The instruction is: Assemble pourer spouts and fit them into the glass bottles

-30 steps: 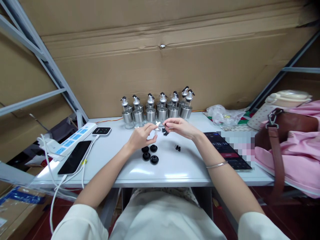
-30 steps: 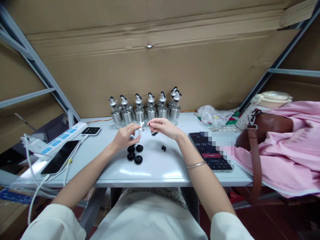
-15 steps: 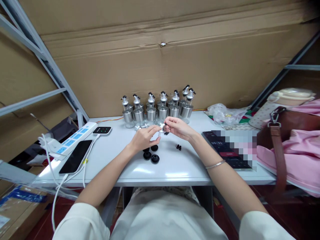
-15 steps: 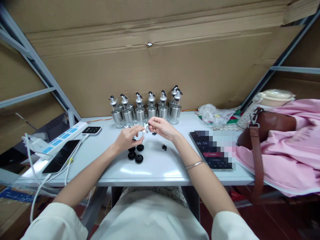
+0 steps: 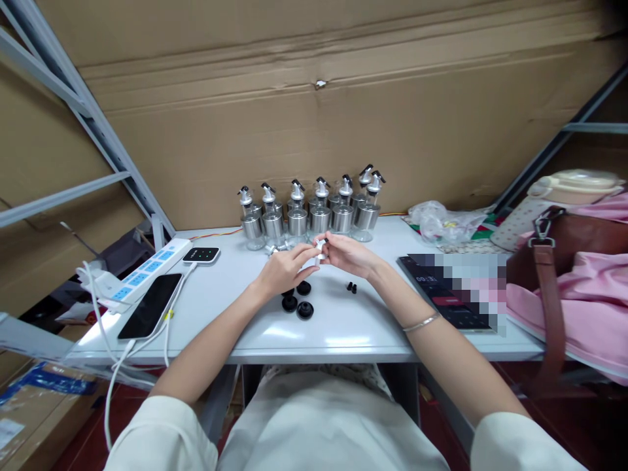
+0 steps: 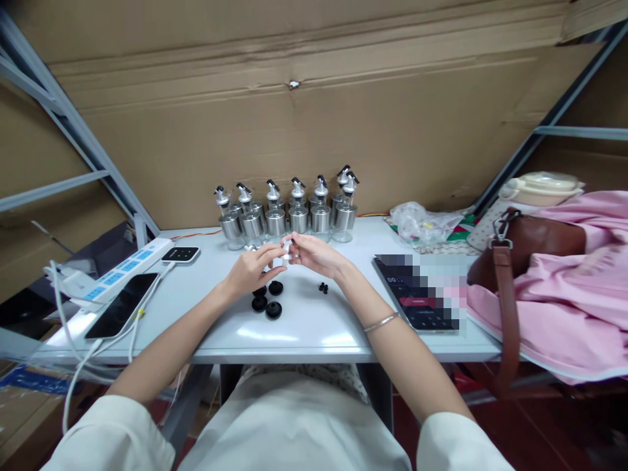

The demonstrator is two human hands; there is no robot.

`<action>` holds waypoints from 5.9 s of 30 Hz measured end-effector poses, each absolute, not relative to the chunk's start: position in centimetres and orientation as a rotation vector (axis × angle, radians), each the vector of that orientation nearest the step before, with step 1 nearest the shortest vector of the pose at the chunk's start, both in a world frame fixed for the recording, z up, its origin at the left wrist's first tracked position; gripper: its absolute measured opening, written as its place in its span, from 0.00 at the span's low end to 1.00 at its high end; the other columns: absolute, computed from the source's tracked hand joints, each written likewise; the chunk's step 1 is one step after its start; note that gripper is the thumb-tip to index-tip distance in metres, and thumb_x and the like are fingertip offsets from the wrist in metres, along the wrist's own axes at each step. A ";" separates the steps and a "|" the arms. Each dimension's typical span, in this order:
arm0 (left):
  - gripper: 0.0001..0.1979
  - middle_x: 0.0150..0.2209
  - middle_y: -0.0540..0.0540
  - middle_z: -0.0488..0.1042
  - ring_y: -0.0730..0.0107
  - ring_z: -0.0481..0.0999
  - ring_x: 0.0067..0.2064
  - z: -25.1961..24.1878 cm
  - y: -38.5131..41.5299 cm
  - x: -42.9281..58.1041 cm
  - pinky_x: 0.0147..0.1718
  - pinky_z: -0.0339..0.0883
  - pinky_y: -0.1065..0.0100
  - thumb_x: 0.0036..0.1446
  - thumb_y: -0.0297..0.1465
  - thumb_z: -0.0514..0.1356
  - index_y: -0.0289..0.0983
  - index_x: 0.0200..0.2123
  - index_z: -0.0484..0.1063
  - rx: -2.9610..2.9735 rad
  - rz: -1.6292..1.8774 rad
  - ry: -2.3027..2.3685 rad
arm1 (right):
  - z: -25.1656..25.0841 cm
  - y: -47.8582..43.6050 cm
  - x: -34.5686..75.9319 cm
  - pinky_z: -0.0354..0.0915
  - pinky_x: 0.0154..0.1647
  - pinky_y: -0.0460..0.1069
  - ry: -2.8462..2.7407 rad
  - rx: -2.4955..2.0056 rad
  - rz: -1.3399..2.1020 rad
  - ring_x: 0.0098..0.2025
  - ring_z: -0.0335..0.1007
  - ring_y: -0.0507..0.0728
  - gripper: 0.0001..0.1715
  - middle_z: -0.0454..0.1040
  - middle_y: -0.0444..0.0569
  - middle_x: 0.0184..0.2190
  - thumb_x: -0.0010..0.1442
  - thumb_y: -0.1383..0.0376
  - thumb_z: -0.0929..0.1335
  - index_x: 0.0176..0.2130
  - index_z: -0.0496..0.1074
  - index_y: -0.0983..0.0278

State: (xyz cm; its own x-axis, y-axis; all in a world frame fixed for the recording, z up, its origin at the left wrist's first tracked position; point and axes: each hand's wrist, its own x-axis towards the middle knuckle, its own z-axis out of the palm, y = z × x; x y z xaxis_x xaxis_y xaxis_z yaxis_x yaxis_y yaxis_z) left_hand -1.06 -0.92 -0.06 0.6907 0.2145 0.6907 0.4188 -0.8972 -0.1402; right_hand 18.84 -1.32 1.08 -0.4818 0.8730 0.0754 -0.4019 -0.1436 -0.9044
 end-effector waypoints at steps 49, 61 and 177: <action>0.12 0.33 0.48 0.75 0.70 0.72 0.33 0.7 -0.7 -1.3 0.47 0.57 0.61 0.66 0.31 0.46 0.36 0.35 0.66 -2.709 -0.890 -0.849 | 2.0 -1.7 18.5 0.68 0.36 0.50 -0.936 -0.599 1.814 0.29 0.68 0.52 0.19 0.70 0.43 0.26 0.65 0.53 0.61 0.29 0.68 0.62; 0.08 0.33 0.50 0.77 0.71 0.73 0.31 0.8 -1.1 -1.1 0.52 0.53 0.57 0.64 0.32 0.49 0.37 0.37 0.66 -2.726 -0.991 -0.932 | 2.1 -1.6 18.7 0.67 0.35 0.50 -0.976 -0.636 1.720 0.28 0.68 0.52 0.17 0.70 0.42 0.25 0.62 0.52 0.64 0.29 0.68 0.61; 0.14 0.40 0.48 0.76 0.65 0.76 0.35 0.2 -0.6 -0.9 0.57 0.51 0.50 0.46 0.28 0.59 0.40 0.39 0.62 -2.626 -0.984 -0.836 | 1.6 -2.1 18.2 0.73 0.35 0.46 -1.118 -0.653 1.757 0.32 0.76 0.52 0.06 0.77 0.49 0.30 0.56 0.65 0.70 0.33 0.74 0.67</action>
State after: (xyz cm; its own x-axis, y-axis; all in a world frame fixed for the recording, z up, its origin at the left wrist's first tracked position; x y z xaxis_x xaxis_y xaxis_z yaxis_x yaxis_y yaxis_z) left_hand -0.85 -0.60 0.21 0.6152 0.4350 0.6575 0.5790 -0.8154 -0.0022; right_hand 18.24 -2.09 1.60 -0.4330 0.9005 0.0399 -0.4178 -0.1613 -0.8941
